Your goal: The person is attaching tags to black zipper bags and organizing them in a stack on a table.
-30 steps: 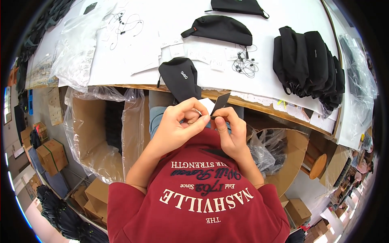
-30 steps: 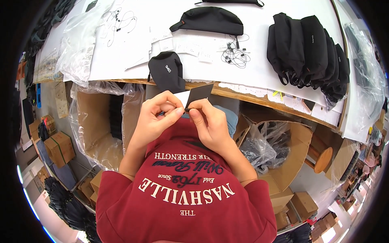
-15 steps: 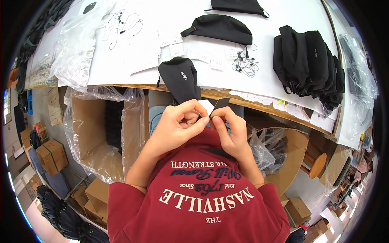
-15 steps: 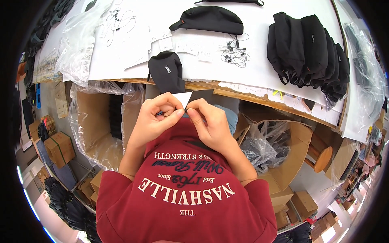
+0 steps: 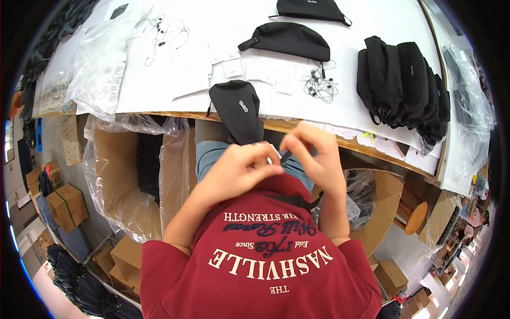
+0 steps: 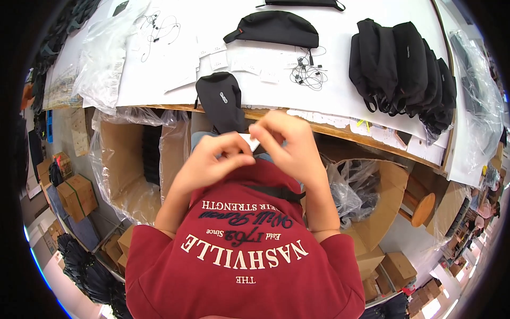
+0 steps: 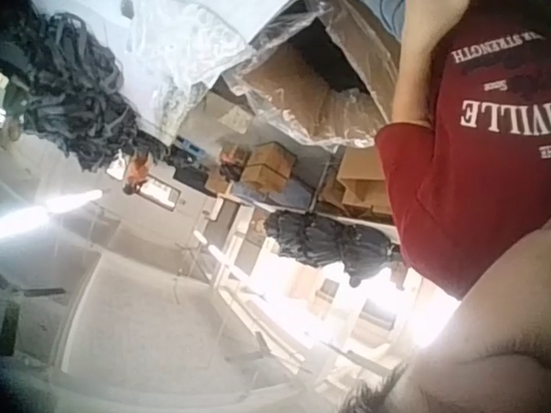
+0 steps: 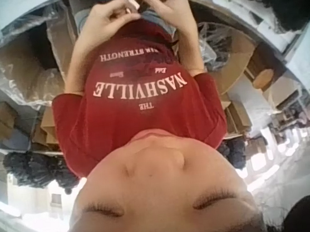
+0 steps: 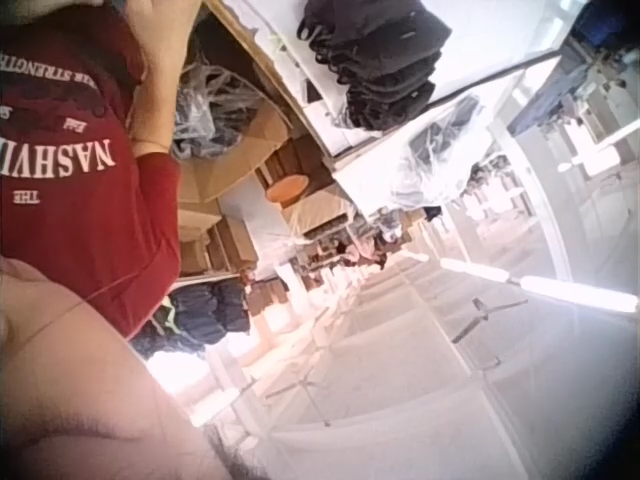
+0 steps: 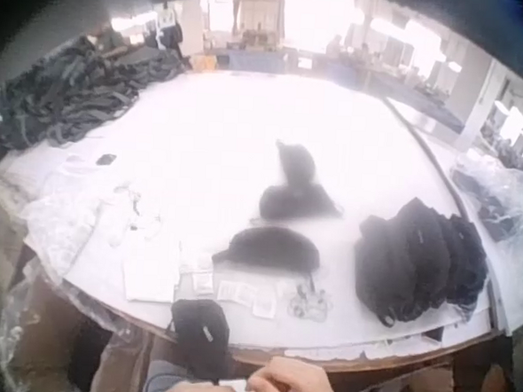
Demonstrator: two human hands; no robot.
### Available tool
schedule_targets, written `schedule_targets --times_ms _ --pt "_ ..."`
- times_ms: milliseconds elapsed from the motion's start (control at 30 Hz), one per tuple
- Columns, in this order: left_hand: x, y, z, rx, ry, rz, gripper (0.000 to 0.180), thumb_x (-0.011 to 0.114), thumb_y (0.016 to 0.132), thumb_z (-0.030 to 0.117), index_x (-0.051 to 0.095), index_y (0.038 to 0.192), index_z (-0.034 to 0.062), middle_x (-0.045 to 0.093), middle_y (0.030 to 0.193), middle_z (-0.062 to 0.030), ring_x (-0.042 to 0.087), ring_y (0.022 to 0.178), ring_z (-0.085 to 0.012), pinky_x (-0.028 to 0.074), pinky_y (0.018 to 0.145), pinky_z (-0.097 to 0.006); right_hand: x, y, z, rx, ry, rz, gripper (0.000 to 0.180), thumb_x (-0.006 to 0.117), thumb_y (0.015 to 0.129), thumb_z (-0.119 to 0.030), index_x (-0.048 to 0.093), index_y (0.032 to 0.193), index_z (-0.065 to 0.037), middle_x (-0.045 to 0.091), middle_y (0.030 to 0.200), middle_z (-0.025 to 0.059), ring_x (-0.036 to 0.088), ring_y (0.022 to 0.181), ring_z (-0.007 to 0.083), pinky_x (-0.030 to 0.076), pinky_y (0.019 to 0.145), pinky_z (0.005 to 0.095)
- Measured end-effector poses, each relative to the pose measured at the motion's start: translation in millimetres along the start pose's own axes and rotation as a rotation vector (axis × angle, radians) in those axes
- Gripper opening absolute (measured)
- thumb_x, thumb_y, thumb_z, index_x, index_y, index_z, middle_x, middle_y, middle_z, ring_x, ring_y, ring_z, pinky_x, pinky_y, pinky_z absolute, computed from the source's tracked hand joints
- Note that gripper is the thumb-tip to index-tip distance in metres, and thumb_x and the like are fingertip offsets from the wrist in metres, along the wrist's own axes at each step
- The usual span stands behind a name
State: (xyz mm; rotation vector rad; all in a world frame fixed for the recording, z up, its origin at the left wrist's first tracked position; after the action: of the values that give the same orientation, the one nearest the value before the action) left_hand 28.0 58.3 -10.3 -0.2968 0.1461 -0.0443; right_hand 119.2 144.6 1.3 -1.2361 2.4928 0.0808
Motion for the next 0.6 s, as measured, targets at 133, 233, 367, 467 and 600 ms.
schedule_targets --times_ms 133,233,367,467,600 --pt "36 -5 17 0.282 0.330 -0.094 0.014 0.067 0.080 0.019 0.059 0.080 0.0067 0.057 0.068 -0.0109 0.058 0.068 -0.0287 0.046 0.064 -0.040 34 34 -6 -0.135 -0.272 -0.065 0.033 0.071 0.079 -0.024 0.058 0.102 -0.004 0.057 0.100 0.0125 0.059 0.090 0.0280 0.048 0.079 0.0374" --pt "54 -8 9 0.375 0.383 -0.130 0.012 0.069 0.078 0.014 0.060 0.080 0.0060 0.061 0.075 -0.0071 0.060 0.073 -0.0253 0.047 0.067 -0.036 62 36 7 -0.196 -0.552 -0.065 0.052 0.077 0.070 -0.026 0.051 0.112 -0.009 0.053 0.108 0.0108 0.055 0.101 0.0305 0.047 0.082 0.0400" --pt "54 -9 4 0.353 0.367 -0.161 0.012 0.068 0.080 0.012 0.060 0.085 0.0054 0.061 0.083 -0.0079 0.059 0.080 -0.0254 0.047 0.073 -0.035 58 37 27 -0.037 -0.512 -0.037 0.060 0.079 0.064 -0.016 0.047 0.114 -0.006 0.053 0.109 0.0130 0.056 0.100 0.0345 0.047 0.083 0.0416" --pt "23 -7 15 0.391 0.170 0.041 0.015 0.066 0.083 0.014 0.057 0.090 0.0045 0.059 0.090 -0.0103 0.057 0.089 -0.0276 0.046 0.079 -0.037 42 40 39 0.069 -0.392 0.023 0.058 0.075 0.066 -0.014 0.046 0.115 -0.005 0.055 0.110 0.0147 0.057 0.099 0.0367 0.047 0.084 0.0415" --pt "-29 -15 6 0.389 0.343 0.427 0.019 0.064 0.083 0.009 0.058 0.101 0.0044 0.060 0.106 -0.0101 0.055 0.103 -0.0296 0.043 0.089 -0.038 20 36 56 0.158 0.127 0.028 0.049 0.065 0.068 -0.005 0.044 0.112 -0.004 0.055 0.106 0.0120 0.057 0.094 0.0201 0.047 0.082 0.0312"
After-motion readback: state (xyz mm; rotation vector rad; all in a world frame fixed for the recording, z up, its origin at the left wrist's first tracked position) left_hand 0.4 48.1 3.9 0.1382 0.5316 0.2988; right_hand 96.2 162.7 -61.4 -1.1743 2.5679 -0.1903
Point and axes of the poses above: each hand's wrist, its own y-axis towards the middle knuckle, its own x-axis out of the palm, z = x × y, the point moved 9 cm from there along y, towards the middle knuckle
